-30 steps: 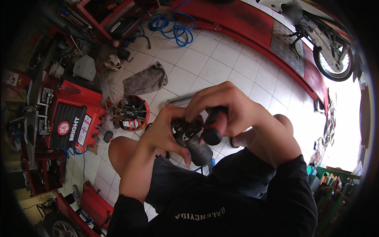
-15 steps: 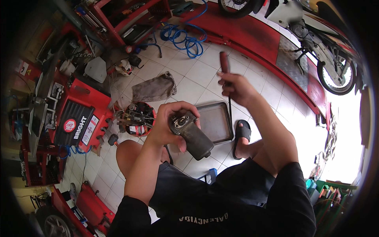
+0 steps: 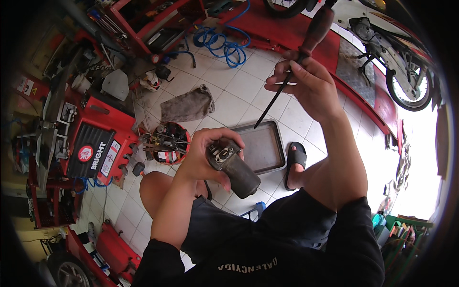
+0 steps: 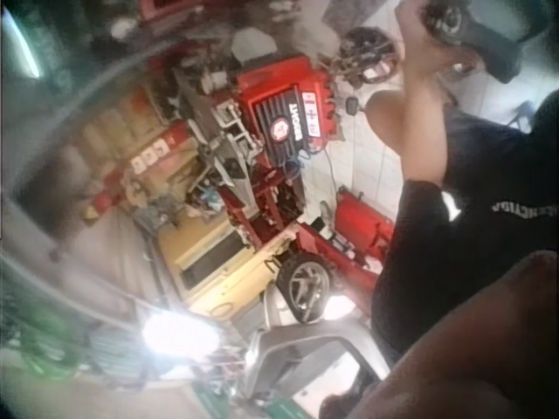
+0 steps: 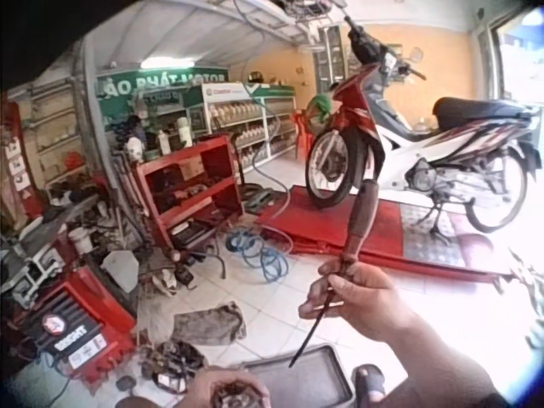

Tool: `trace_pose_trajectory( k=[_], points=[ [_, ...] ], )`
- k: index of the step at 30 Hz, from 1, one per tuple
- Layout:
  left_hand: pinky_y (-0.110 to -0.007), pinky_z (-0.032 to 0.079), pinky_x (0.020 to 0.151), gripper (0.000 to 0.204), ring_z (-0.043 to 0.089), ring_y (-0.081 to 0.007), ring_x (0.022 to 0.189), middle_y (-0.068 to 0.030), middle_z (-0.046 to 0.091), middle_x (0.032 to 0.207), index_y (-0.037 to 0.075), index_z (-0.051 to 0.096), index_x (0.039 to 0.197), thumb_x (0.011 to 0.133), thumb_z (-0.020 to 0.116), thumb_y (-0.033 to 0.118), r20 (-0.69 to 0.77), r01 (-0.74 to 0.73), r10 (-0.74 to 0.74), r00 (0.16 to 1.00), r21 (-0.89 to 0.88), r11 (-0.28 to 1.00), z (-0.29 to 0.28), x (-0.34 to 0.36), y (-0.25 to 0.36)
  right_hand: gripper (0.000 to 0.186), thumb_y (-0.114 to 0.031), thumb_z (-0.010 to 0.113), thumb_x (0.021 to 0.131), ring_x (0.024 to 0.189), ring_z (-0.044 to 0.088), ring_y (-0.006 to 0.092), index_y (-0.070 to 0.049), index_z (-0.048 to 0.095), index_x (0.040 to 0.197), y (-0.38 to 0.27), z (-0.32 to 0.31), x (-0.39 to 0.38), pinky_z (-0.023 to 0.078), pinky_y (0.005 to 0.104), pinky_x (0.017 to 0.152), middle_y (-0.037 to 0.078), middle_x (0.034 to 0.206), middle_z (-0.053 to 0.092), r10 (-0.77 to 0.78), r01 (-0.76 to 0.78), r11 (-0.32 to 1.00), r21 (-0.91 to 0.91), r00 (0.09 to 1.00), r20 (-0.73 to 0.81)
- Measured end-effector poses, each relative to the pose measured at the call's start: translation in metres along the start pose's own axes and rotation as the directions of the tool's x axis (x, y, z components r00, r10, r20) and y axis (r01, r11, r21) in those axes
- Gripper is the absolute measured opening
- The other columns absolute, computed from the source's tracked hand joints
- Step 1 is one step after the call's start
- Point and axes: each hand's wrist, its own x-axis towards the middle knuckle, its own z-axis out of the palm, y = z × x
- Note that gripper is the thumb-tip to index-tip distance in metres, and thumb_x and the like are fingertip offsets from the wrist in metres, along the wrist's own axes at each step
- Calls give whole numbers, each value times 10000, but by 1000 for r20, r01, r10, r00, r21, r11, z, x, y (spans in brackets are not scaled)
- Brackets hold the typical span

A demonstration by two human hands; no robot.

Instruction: The person holds a cylindrical motorcycle part and uses a screwdriver to pry and scrape at its internal components. They rotate the part to access different areas and continue the prying action throughout the video.

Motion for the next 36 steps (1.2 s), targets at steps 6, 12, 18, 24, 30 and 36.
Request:
trace_pose_trajectory(
  k=[6, 12, 18, 24, 30, 36],
  points=[
    [-259, 534, 744, 766, 692, -126, 790, -66, 708, 858, 6, 670, 1074, 427, 1033, 199, 8, 38, -40, 999, 182, 983, 1, -1, 2, 263, -125, 497, 1063, 1053, 710, 382, 40, 455, 1263, -29, 18, -28, 596, 478, 924, 235, 1098, 687, -237, 261, 935, -240, 964, 123],
    [-261, 541, 756, 778, 699, -130, 798, -60, 713, 849, 14, 674, 1079, 421, 1037, 215, -9, 77, -77, 997, 250, 965, 2, 0, -2, 150, -154, 432, 1085, 1103, 673, 460, -60, 395, 1196, -23, 29, -50, 572, 552, 960, 176, 1060, 637, -339, 330, 941, 78, 907, 248],
    [-260, 544, 770, 792, 704, -132, 800, -58, 715, 851, 11, 670, 1085, 417, 1039, 224, -32, 108, -104, 994, 203, 973, 5, 4, -7, 149, -149, 457, 1077, 1095, 674, 465, -54, 400, 1177, -21, 33, -54, 548, 569, 987, 178, 1058, 645, -353, 338, 936, 100, 894, 275],
    [-263, 542, 767, 815, 706, -132, 798, -60, 723, 861, 9, 666, 1090, 398, 1039, 223, -43, 129, -123, 992, 192, 973, 6, 8, -11, 132, -140, 462, 1074, 1091, 678, 457, -52, 411, 1157, -20, 31, -57, 544, 572, 990, 179, 1045, 653, -346, 342, 938, 62, 902, 259],
    [-269, 544, 760, 828, 703, -143, 801, -78, 720, 883, -18, 649, 1108, 428, 1035, 256, -17, 122, -122, 992, 226, 967, 7, 8, -14, 141, -144, 483, 1068, 1037, 700, 426, -62, 420, 1164, -18, 29, -58, 529, 599, 995, 176, 1033, 656, -338, 341, 939, 40, 898, 283],
    [-281, 552, 763, 847, 702, -162, 831, -110, 711, 940, -76, 611, 1151, 495, 1022, 266, 47, 87, -104, 993, 282, 956, 2, 9, -14, 155, -76, 536, 1034, 960, 726, 394, -54, 445, 1157, -20, 31, -60, 589, 550, 902, 191, 963, 674, -387, 419, 906, -59, 877, 286]
  ],
)
